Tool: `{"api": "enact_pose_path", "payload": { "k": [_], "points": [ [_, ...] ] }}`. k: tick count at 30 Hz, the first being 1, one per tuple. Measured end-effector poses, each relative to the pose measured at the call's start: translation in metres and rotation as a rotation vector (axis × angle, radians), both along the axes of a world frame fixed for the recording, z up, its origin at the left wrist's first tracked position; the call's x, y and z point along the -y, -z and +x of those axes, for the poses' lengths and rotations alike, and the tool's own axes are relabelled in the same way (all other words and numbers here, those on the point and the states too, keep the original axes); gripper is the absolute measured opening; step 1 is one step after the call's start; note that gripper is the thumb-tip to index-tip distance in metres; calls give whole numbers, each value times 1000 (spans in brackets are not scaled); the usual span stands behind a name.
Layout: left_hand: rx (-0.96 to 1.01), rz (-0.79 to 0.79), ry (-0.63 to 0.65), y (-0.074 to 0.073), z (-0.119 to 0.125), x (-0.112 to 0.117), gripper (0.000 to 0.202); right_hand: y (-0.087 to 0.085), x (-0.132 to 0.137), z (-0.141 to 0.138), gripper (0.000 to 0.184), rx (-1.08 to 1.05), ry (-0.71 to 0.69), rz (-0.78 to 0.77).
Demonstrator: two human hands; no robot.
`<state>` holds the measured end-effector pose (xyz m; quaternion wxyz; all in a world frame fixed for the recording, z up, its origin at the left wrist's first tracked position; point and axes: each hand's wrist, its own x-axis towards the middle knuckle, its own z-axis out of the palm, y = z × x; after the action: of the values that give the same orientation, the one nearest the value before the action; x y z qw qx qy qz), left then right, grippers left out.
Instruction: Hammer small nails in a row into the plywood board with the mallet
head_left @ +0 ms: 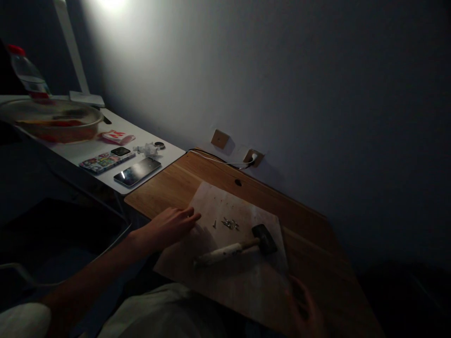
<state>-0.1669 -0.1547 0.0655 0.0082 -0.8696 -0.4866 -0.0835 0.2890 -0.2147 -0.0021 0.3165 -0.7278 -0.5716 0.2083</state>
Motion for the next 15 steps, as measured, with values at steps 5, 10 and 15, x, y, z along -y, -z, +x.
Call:
{"api": "enact_pose_path", "payload": {
  "k": [5,10,15],
  "points": [
    [-16,159,60,-7,25,-9,27,-12,9,-32,77,328,89,325],
    [20,159,340,-7,63,-32,33,-31,7,-103,58,145,-151,218],
    [33,77,430,-3,95,-59,26,-40,-2,-147,46,-38,-334,-11]
  ]
}}
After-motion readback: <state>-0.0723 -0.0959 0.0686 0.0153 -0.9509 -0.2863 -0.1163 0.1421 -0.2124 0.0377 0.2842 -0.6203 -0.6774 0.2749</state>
